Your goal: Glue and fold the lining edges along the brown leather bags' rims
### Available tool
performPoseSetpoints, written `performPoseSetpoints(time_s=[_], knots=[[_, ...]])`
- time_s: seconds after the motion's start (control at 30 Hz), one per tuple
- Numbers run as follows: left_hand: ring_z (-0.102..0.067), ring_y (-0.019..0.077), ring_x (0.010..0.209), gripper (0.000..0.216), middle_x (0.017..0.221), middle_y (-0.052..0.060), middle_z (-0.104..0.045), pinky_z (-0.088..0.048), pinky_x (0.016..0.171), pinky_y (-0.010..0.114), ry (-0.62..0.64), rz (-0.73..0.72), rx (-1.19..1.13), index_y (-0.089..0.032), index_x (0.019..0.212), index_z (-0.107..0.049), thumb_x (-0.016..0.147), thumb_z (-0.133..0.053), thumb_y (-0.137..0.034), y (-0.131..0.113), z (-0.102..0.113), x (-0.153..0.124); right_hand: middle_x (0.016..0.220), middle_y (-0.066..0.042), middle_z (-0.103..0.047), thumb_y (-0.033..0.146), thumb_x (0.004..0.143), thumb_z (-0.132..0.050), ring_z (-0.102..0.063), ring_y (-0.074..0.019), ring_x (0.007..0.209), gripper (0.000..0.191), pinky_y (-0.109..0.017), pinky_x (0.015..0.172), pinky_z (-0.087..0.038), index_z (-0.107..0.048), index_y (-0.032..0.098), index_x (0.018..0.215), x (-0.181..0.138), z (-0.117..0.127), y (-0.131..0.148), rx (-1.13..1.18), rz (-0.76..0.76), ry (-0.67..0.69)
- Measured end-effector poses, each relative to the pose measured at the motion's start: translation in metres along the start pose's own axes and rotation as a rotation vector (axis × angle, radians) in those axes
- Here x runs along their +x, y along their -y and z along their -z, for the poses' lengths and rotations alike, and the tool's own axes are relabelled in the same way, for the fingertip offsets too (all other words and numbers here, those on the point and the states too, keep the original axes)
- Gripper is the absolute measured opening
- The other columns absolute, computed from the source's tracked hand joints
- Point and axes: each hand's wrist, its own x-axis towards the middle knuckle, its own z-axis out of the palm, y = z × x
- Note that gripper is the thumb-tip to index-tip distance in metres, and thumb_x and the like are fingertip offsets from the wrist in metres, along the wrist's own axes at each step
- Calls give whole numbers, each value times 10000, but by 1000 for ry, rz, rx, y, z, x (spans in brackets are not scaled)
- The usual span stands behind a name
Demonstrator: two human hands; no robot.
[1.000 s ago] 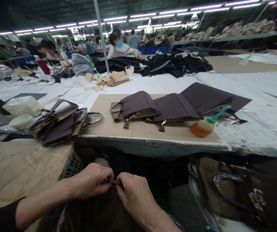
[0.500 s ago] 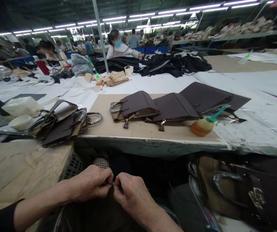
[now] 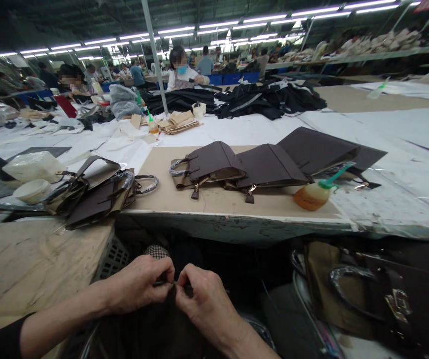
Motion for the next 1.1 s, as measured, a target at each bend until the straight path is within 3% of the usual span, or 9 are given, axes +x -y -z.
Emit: performPoseSetpoints(time_s=[0.07,0.2,0.27,0.37,0.5,0.6,0.8,0.97,1.1], knots=[[-575,129,663,75,729,-43,-643,-368,584,210,42,41,-169,-227,909,-598,838,-592,-248,0,3,0,734,7,-676,156,839,-581,-612,-138,655,79,-231,602,-402,-631,184,785,1,6,1,61,-30,52],[-589,130,662,461,762,-59,-689,-398,582,198,111,151,-502,-230,1186,-503,773,-700,-280,4,8,1,785,11,-707,221,864,-605,-623,-137,632,215,-218,569,-404,-646,206,1075,3,20,4,170,-113,199],[-591,137,677,480,785,-46,-700,-398,577,197,135,187,-544,-217,1184,-533,750,-721,-297,6,9,1,862,2,-733,232,876,-605,-648,-146,686,264,-221,613,-419,-653,226,1135,5,25,5,150,-92,247],[-575,140,697,208,762,-22,-674,-389,577,198,173,162,-449,-193,967,-696,808,-637,-313,4,11,0,879,-9,-742,253,945,-517,-661,-163,777,225,-228,676,-421,-734,229,997,7,31,9,60,-15,337],[-542,130,646,192,651,-33,-608,-366,564,195,146,109,-296,-207,868,-761,791,-588,-234,-4,15,-1,637,16,-611,353,991,-442,-552,-126,602,387,-217,544,-339,-718,182,781,10,32,13,-21,9,421],[-539,131,623,157,611,-36,-593,-366,577,200,116,79,-200,-213,806,-763,768,-611,-225,-9,16,-2,605,41,-535,397,945,-540,-500,-108,584,332,-209,516,-289,-695,190,737,13,27,15,-1,23,433],[-620,159,735,174,758,-23,-702,-410,649,202,138,65,-173,-254,918,-769,840,-636,-336,3,25,-12,554,39,-524,310,886,-596,-450,-109,559,287,-207,514,-296,-681,177,646,19,25,12,-33,21,431],[-641,193,796,429,891,-14,-704,-429,643,226,232,328,-221,-290,1182,-683,754,-687,-311,31,43,-44,864,-10,-750,220,900,-504,-651,-180,790,275,-229,691,-466,-771,191,959,20,42,0,181,1,578],[-604,164,686,473,814,-13,-661,-418,566,216,229,493,-565,-201,1144,-650,702,-717,-358,42,42,-68,1219,-8,-703,121,848,-477,-655,-216,1055,498,-285,872,-496,-642,257,1298,24,52,2,365,37,688]])
